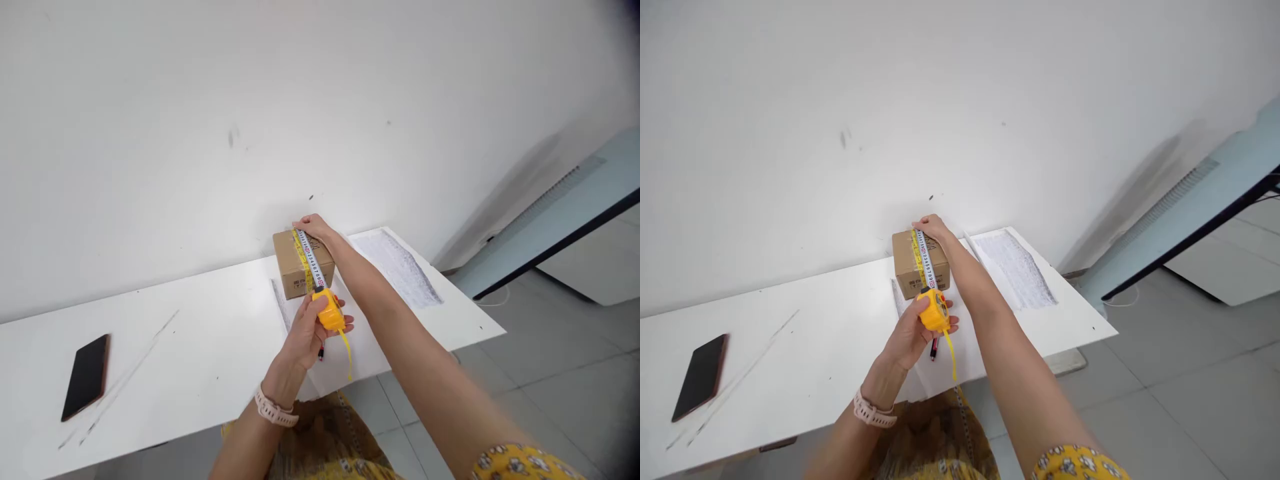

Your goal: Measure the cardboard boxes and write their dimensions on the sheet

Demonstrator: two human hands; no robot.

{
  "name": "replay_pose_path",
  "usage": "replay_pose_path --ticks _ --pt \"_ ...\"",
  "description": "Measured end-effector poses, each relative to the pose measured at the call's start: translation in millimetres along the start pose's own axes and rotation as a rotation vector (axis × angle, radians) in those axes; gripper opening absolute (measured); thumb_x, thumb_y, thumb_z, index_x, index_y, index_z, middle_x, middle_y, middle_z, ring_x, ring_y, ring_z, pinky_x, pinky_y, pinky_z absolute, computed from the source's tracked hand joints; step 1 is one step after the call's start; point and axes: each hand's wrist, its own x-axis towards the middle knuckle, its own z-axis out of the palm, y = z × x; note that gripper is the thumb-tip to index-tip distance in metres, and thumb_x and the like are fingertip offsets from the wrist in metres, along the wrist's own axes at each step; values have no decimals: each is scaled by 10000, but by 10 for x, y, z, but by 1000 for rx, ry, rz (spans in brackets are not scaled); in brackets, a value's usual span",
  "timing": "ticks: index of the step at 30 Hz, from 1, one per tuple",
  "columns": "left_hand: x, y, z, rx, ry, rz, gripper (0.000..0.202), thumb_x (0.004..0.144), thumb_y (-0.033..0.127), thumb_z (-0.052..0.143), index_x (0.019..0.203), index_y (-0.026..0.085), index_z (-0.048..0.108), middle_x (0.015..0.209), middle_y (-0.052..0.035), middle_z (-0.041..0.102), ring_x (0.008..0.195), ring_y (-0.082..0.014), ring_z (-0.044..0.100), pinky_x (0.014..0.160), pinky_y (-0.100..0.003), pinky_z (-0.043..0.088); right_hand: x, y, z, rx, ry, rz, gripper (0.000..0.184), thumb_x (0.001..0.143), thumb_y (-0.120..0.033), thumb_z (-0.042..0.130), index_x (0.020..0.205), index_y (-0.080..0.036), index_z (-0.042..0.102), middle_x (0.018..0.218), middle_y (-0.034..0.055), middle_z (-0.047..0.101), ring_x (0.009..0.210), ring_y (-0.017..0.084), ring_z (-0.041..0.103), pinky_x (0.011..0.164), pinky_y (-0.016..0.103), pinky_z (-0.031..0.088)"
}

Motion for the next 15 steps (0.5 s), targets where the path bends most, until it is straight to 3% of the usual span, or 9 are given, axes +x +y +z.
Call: replay_pose_path --ticks 2,6,9,12,15 --pt "18 22 -1 11 -5 2 460 746 478 796 1012 160 597 1024 -109 694 805 -263 741 809 -434 592 112 -91 29 5 -13 -21 564 859 -761 460 1090 -280 645 773 -23 656 680 160 542 605 283 413" --pt "-69 102 -71 100 -58 47 451 780 481 776 1055 171 598 1092 -108 679 821 -258 742 828 -448 588 592 -356 20 -26 10 -32 552 854 -748 512 987 -240 684 818 25 681 841 206 622 741 309 487" --pt "-210 190 -265 254 -40 222 520 770 440 808 1180 219 576 1156 -83 663 871 -257 741 806 -405 586 797 -364 -141 7 135 -55 601 882 -757 455 971 -214 698 981 86 723 997 227 648 884 351 499" --pt "-284 291 -555 414 44 405 652 720 398 860 1268 256 535 1090 -49 671 925 -254 730 780 -349 578 613 -113 -341 26 248 -42 627 870 -765 461 978 -197 704 1085 121 730 1041 235 658 963 389 486" --pt "-233 360 -812 486 83 446 632 722 417 852 1249 243 550 1098 -53 669 897 -239 728 782 -349 575 201 184 -406 -21 232 32 657 873 -764 452 1042 -186 714 1092 137 734 1037 249 666 960 416 499"
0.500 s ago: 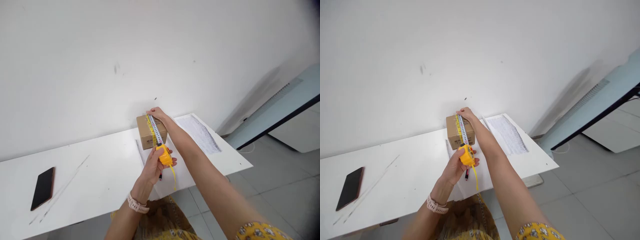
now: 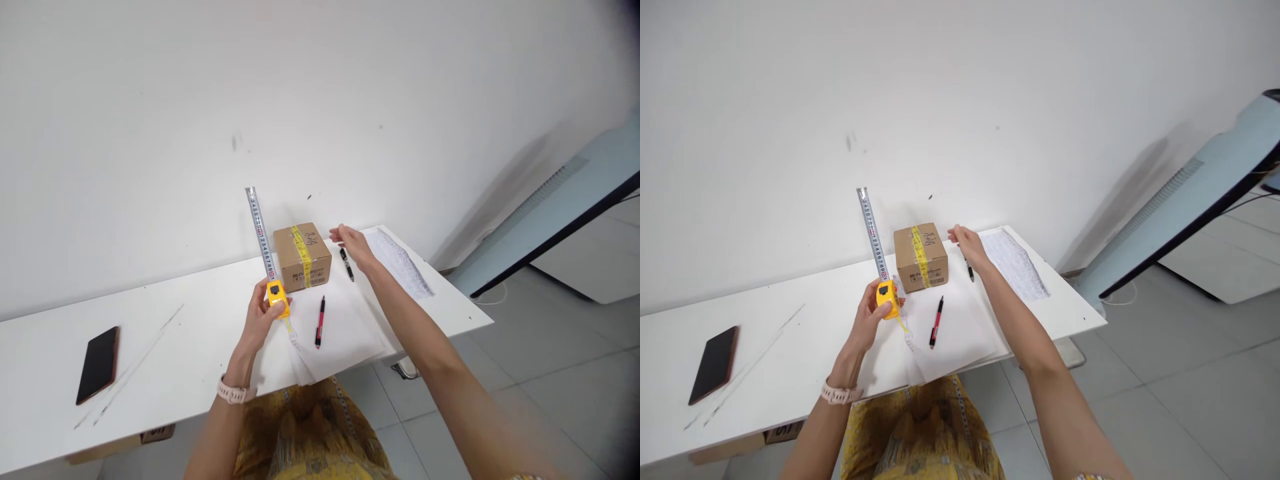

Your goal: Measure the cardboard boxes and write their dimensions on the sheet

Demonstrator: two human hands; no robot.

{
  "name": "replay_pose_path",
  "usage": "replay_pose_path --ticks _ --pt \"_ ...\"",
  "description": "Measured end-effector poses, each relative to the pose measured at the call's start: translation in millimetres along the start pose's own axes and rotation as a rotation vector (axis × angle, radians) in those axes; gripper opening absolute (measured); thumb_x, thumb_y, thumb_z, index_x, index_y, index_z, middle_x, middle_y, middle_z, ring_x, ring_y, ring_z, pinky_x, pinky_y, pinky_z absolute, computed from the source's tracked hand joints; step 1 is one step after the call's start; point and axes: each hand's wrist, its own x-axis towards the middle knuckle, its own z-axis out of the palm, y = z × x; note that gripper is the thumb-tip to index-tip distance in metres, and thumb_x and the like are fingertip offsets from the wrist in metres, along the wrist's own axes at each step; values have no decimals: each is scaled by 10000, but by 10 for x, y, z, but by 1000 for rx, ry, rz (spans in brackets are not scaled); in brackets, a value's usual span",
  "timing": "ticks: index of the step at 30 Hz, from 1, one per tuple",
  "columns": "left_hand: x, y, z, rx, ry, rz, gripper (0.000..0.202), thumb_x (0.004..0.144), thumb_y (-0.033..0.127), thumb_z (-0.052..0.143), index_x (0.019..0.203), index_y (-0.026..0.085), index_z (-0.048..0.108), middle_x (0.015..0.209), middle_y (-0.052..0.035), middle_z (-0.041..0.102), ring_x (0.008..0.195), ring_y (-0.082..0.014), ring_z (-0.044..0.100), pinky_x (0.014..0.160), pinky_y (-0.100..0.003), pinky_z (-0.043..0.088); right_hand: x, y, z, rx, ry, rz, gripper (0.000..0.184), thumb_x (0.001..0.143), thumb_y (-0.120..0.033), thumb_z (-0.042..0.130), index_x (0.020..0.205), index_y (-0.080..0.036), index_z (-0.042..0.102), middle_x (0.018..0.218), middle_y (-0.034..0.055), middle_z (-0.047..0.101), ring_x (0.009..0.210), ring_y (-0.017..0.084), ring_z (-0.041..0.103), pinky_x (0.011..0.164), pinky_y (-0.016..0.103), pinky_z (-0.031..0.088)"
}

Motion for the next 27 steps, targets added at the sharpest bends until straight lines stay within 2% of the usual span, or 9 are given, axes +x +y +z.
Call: replay_pose_path --ticks 4,7,12,15,20,24,27 --pt "161 -115 -117 5 -16 -61 624 731 441 833 1237 213 548 1073 -62 682 850 -227 729 806 -366 570 -418 154 54 -1 -74 53 679 923 -723 391 1299 -215 640 1260 142 687 1148 264 643 973 424 512" --pt "258 -155 -119 -32 -25 -104 654 716 447 832 1243 211 525 1085 -63 693 830 -218 732 845 -391 565 -512 97 163 34 -129 65 692 945 -711 350 1440 -268 541 1381 115 633 1273 269 586 1031 436 494" --pt "296 -173 -108 -40 0 -125 674 681 453 840 1223 211 522 1070 -56 704 803 -220 740 847 -407 565 -500 7 288 43 -152 40 665 939 -719 359 1446 -327 535 1535 39 509 1401 259 480 1106 447 451" --pt "269 -184 -88 -36 5 -125 655 686 454 834 1213 216 526 1086 -61 711 826 -222 743 867 -412 559 -520 4 344 23 -132 44 692 918 -723 424 1473 -317 505 1567 41 470 1432 251 446 1172 439 376" --pt "187 -101 -33 -20 0 -117 652 686 451 838 1208 217 526 1033 -60 723 825 -239 749 839 -405 557 -560 -90 343 -90 -137 16 770 897 -753 434 1518 -298 454 1537 68 506 1397 286 487 1147 455 388" --pt "127 91 -10 -55 -31 -48 639 701 456 834 1213 236 520 1025 -54 735 815 -255 752 834 -425 568 -577 -317 246 -368 -101 -45 725 901 -769 393 1485 -348 485 1334 85 673 1244 364 595 1050 529 419" --pt "124 209 -17 -83 -43 -9 623 710 448 833 1213 241 529 1103 -73 734 811 -249 749 831 -421 568 -605 -468 218 -485 -88 -66 682 923 -752 347 1410 -316 541 1188 106 729 1127 372 644 959 508 450"
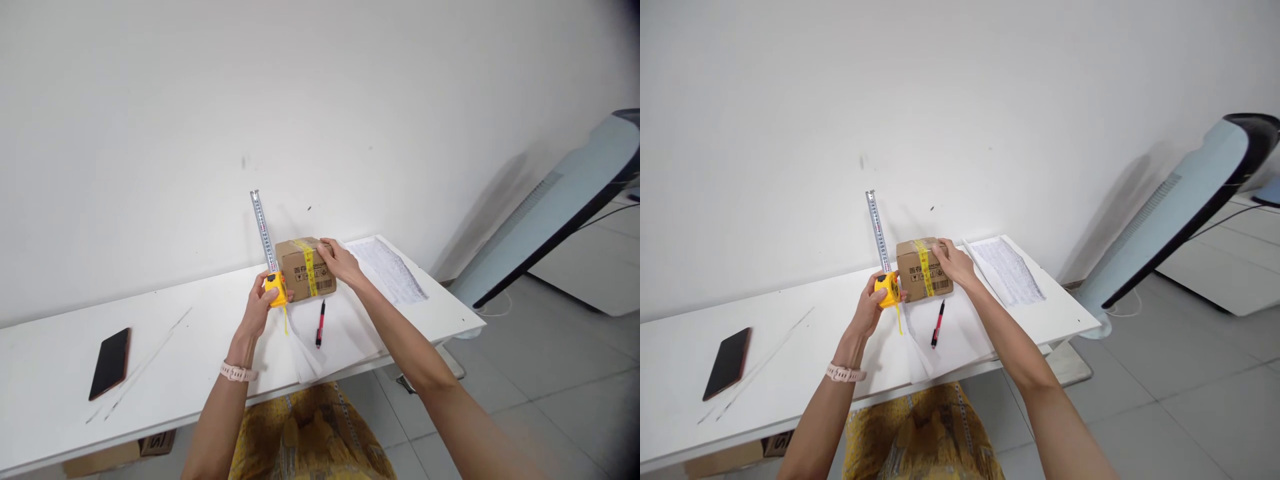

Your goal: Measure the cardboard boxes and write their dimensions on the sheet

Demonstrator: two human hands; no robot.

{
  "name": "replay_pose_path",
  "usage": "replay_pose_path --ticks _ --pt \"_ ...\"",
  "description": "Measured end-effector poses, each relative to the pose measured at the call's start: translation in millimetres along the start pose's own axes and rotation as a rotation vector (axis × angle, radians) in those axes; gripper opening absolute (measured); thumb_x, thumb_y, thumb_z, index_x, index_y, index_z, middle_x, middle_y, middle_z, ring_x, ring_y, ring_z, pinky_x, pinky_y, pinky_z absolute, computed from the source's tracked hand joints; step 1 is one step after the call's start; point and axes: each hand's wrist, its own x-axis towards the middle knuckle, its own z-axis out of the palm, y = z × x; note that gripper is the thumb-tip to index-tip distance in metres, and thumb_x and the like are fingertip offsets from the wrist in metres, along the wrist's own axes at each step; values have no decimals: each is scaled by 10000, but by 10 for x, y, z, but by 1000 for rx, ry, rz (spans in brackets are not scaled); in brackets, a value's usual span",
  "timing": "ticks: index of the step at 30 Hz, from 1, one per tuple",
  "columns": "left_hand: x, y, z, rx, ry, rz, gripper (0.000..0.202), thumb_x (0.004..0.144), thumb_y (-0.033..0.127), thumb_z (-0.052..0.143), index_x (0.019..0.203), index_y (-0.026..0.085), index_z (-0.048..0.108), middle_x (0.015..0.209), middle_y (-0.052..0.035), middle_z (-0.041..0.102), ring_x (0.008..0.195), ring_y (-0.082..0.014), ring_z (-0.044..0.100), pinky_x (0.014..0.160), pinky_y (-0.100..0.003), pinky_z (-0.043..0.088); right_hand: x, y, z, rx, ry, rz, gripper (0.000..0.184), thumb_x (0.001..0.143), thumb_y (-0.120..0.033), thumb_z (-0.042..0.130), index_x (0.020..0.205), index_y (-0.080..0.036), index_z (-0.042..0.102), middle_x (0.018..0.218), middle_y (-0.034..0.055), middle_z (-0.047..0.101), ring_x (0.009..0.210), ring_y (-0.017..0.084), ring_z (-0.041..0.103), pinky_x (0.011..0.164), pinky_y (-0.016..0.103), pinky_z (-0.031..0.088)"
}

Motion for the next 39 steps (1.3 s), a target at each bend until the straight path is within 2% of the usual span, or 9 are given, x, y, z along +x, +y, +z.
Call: replay_pose_path --ticks 4,7,10,12,16,22,29,33,39 --pt "-5 74 11 20 54 3 608 699 442 836 1189 230 546 1131 -76 718 806 -240 742 801 -402 570 -2 -117 46 -94 25 -13 634 938 -732 325 1279 -273 597 1049 124 743 1019 361 662 889 482 453" --pt "-91 96 87 52 110 71 610 707 420 828 1211 233 541 1170 -79 692 839 -243 736 806 -405 579 85 -183 153 -127 80 -85 544 940 -685 382 1148 -249 633 1163 143 705 1108 363 616 920 488 439" --pt "-249 45 211 62 68 98 627 717 399 826 1254 242 544 1224 -89 662 885 -252 735 818 -404 582 245 -228 256 -20 102 -253 392 953 -549 424 1006 -226 641 1347 129 624 1250 309 537 996 432 420" --pt "-353 -51 284 29 15 44 600 717 406 825 1227 235 559 1217 -88 659 870 -247 738 812 -401 583 360 -242 303 112 49 -304 341 952 -484 417 962 -222 636 1266 102 670 1168 258 584 974 378 434" --pt "-468 -293 351 -48 -11 -114 547 707 407 836 1154 222 581 1276 -103 640 802 -217 736 788 -399 582 525 -244 337 258 -16 -244 313 923 -470 449 903 -217 632 963 42 720 883 207 626 808 323 462" --pt "-489 -452 393 -132 -16 -212 557 678 424 867 1117 217 594 1275 -121 649 728 -198 717 732 -394 574 631 -254 344 275 -20 -190 451 964 -564 375 882 -211 643 979 56 716 873 201 612 790 313 441" --pt "-575 -571 347 -161 -58 -234 516 704 403 857 1106 214 594 1252 -110 654 743 -191 704 752 -389 568 690 -283 396 254 43 -127 629 906 -788 310 760 -236 574 742 22 603 748 205 533 707 316 397" --pt "-618 -673 258 -138 -79 -239 521 732 407 840 1149 216 591 1263 -120 647 761 -199 711 773 -395 559 691 -323 430 244 89 -104 564 868 -765 449 656 -243 457 647 -5 516 685 185 480 663 309 385" --pt "-604 -755 216 -103 -55 -222 522 727 411 840 1145 212 599 1186 -96 657 793 -189 689 768 -366 548 700 -362 471 256 116 -63 455 817 -649 582 647 -241 470 673 1 567 691 182 501 644 302 401"
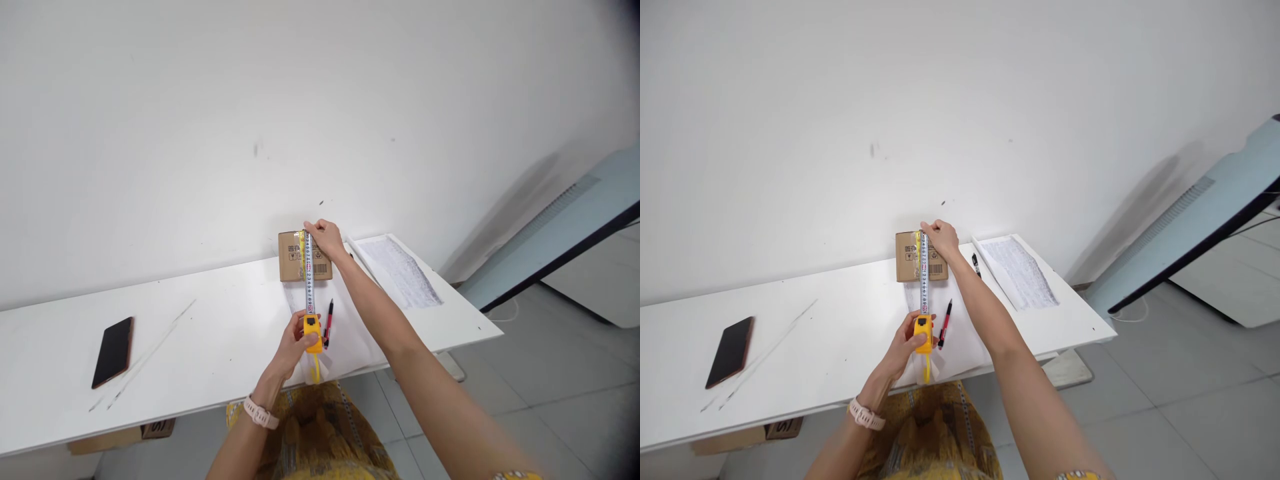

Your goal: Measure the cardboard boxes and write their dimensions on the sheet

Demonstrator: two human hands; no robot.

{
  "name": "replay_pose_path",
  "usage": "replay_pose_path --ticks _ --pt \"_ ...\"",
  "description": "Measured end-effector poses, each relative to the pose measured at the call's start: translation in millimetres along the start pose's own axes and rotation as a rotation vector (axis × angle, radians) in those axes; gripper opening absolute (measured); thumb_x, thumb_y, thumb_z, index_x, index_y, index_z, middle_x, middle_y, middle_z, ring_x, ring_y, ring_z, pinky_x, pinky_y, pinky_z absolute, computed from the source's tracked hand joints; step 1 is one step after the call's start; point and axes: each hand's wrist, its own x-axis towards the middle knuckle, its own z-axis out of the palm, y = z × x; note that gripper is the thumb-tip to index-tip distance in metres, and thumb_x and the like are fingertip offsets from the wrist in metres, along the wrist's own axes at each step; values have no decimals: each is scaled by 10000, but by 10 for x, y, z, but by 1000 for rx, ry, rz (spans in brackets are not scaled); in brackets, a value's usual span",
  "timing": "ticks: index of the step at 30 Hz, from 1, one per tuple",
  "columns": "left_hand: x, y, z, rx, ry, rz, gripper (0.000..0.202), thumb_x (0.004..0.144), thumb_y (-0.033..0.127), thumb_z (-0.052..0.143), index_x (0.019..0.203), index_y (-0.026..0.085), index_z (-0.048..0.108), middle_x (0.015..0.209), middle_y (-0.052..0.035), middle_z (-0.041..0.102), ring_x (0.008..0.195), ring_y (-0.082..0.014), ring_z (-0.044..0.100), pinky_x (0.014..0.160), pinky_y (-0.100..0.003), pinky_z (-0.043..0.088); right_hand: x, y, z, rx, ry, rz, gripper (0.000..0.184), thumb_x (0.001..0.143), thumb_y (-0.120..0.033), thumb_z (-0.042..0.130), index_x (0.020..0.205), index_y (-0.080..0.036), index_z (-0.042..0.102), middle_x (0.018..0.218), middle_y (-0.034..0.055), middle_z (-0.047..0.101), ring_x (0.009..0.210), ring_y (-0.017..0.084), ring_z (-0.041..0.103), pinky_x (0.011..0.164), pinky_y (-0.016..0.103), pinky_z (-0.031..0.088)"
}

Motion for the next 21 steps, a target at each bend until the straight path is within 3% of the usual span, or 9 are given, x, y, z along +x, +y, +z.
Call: replay_pose_path --ticks 21 --pt "108 -74 -2 17 12 -38 672 687 440 863 1227 217 531 1226 -105 627 821 -185 664 729 -350 558 32 31 5 -8 39 -24 461 837 -626 563 637 -233 425 621 -31 499 657 151 460 634 277 376"
